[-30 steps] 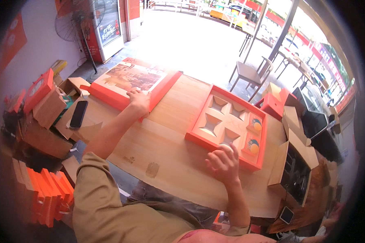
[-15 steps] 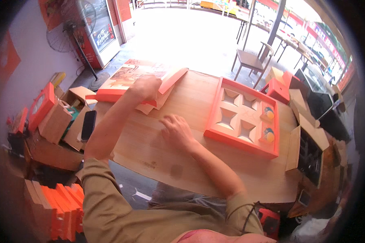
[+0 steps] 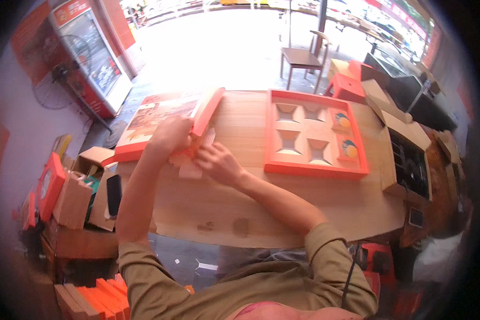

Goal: The person assembles cardboard gift boxes by folding the edges to form a base, inserting a wooden divider insert, and placing packaged items into the compartments.

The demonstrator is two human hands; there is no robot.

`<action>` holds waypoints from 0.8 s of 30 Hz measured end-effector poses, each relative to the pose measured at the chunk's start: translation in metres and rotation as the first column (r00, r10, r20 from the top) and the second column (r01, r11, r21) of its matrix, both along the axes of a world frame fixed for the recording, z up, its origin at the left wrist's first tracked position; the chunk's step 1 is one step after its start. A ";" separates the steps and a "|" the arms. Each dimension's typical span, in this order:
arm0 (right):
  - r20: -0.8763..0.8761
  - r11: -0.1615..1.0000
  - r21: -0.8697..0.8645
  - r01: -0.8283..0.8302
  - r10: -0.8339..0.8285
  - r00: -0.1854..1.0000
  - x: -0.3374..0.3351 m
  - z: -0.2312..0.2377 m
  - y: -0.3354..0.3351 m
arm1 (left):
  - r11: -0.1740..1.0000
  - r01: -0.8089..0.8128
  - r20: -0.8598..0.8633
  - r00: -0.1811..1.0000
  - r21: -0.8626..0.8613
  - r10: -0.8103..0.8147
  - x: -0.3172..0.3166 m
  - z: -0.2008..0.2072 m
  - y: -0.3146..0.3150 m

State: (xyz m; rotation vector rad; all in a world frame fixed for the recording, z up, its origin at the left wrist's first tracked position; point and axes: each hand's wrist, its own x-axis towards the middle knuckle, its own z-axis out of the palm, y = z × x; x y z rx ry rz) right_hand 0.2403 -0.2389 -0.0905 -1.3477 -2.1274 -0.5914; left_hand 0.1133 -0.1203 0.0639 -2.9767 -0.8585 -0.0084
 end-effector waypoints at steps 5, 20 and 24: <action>-0.042 0.970 0.066 -0.235 0.238 0.970 0.036 0.060 -0.130 | 0.982 0.072 -0.013 0.997 0.172 -0.071 0.009 -0.057 -0.013; -0.969 0.969 0.248 -0.021 0.248 0.010 0.205 0.109 -0.148 | 0.896 0.291 0.692 0.722 -0.334 0.024 0.103 -0.010 -0.084; -0.987 0.987 0.157 0.043 0.155 0.038 0.232 0.108 -0.150 | 0.541 0.629 0.810 0.553 -0.558 0.194 0.193 -0.017 -0.132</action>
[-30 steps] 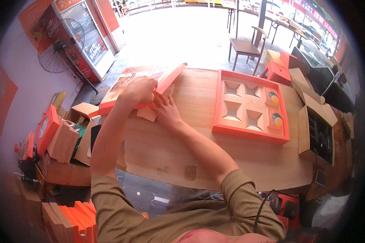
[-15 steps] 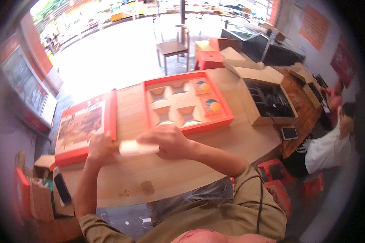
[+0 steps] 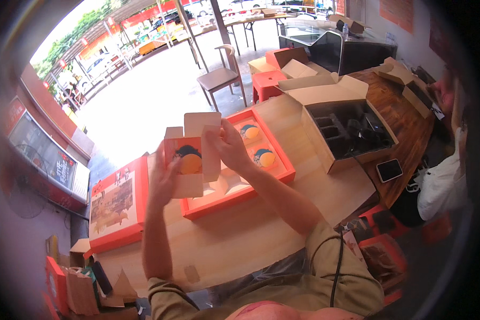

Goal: The person assembles cardboard gift boxes by folding the edges to form a base, inserting a wooden divider insert, and placing packaged items into the compartments.

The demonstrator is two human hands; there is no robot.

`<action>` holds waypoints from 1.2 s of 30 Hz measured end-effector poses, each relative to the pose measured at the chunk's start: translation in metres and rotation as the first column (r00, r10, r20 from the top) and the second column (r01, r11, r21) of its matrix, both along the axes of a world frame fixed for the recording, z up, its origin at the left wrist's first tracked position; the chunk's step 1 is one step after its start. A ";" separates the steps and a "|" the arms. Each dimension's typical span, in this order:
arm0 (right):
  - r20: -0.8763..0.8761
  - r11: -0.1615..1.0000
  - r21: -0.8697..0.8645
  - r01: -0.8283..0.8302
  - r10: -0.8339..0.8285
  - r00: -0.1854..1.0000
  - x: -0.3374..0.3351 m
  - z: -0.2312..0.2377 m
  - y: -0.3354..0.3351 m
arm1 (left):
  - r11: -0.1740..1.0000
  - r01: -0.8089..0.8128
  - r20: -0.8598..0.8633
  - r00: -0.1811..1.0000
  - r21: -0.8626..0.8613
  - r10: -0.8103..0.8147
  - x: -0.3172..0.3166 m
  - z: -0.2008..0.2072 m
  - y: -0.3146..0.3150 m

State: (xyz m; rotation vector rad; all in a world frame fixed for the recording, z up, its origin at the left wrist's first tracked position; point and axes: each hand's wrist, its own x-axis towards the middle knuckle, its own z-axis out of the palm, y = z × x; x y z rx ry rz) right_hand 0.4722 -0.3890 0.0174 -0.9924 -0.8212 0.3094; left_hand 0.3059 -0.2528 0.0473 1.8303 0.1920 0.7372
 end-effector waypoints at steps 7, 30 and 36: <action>-0.142 0.997 0.053 -0.059 0.066 0.988 0.020 -0.008 -0.006 | 0.985 0.166 0.062 0.984 0.035 -0.168 0.070 -0.030 -0.028; 0.289 0.975 -0.175 -0.137 0.184 0.939 0.008 -0.016 -0.008 | 0.949 -0.124 0.553 0.831 0.291 -0.061 0.041 -0.025 -0.008; 0.389 0.955 -0.247 -0.162 0.251 0.887 0.003 0.003 -0.022 | 0.947 -0.150 0.432 0.902 0.284 0.014 0.027 0.001 -0.029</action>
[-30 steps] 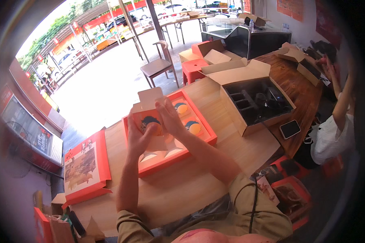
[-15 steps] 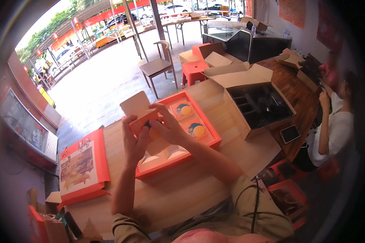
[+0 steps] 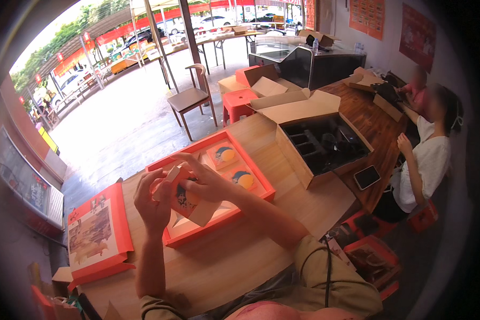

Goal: The person assembles cardboard gift boxes by folding the edges to form a base, inserting a wooden divider insert, and placing packaged items into the compartments.

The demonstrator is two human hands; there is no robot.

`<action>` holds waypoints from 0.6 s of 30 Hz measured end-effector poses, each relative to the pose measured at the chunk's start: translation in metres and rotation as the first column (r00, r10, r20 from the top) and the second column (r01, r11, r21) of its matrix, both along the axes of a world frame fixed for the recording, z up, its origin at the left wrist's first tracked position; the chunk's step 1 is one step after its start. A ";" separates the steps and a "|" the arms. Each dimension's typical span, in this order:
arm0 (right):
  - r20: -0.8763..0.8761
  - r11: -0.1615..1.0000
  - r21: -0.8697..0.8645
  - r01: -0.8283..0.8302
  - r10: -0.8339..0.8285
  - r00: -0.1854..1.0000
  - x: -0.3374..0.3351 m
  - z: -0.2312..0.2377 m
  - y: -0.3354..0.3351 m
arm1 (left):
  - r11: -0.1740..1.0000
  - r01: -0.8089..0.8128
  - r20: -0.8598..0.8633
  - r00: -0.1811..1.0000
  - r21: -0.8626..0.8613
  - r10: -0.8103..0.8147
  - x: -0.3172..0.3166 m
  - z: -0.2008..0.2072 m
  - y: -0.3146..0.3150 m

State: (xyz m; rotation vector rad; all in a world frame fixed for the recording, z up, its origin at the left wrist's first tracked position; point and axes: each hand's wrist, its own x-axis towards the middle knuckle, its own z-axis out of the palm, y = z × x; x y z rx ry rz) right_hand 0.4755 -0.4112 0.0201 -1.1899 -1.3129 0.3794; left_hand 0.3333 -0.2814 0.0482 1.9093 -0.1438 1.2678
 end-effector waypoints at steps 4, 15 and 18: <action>0.011 0.999 -0.043 -0.009 0.009 1.000 -0.001 0.010 -0.007 | 0.996 0.070 -0.085 0.994 -0.050 -0.075 -0.004 0.006 0.002; 0.219 0.997 0.058 0.056 -0.067 0.973 -0.006 0.025 -0.016 | 0.980 0.197 -0.128 0.973 0.007 -0.194 -0.004 0.003 0.008; 0.244 0.982 0.140 0.127 -0.158 0.957 -0.004 0.016 -0.004 | 0.961 0.141 -0.173 0.980 0.237 -0.101 -0.004 0.002 0.012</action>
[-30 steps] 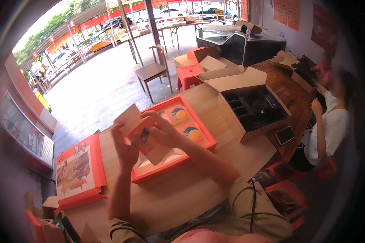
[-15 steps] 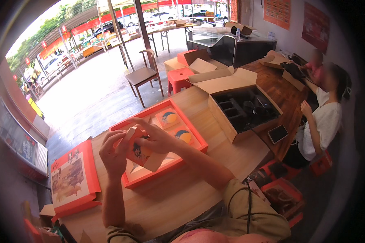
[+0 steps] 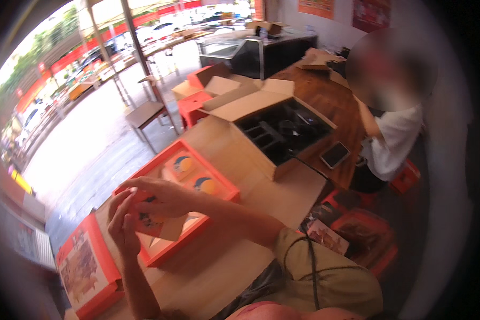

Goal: The person assembles cardboard gift boxes by folding the edges to form a base, inserting a wooden divider insert, and placing packaged items into the compartments.

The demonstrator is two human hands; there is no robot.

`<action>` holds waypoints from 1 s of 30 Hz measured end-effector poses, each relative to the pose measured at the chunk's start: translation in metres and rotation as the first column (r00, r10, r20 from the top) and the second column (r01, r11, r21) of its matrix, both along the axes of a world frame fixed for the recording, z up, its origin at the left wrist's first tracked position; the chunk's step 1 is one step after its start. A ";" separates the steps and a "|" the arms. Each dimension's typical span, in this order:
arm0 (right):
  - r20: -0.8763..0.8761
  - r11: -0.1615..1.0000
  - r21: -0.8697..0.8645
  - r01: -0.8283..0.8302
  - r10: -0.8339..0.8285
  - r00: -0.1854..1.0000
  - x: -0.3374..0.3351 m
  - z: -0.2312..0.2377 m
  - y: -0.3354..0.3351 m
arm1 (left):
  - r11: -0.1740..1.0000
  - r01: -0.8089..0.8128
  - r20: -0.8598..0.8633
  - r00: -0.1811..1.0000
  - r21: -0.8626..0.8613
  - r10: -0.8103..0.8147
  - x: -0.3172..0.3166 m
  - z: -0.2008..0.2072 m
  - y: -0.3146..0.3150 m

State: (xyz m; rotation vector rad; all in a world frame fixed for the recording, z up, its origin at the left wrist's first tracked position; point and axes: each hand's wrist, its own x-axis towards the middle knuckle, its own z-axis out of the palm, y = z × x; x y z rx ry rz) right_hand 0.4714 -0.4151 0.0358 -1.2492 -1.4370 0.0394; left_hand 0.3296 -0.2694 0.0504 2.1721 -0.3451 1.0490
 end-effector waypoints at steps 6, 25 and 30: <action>-0.211 0.990 -0.100 -0.102 0.079 0.974 0.003 0.004 -0.005 | 0.997 -0.072 -0.105 0.992 0.018 0.074 -0.004 -0.006 0.003; -0.749 0.831 -0.006 -0.556 0.365 0.553 0.031 -0.007 -0.001 | 0.941 -0.311 0.030 0.950 0.133 0.310 -0.001 -0.020 0.029; -0.302 0.979 0.118 -0.165 0.194 0.934 0.006 -0.004 0.008 | 0.927 -0.143 -0.117 0.987 -0.347 0.109 0.012 -0.038 0.036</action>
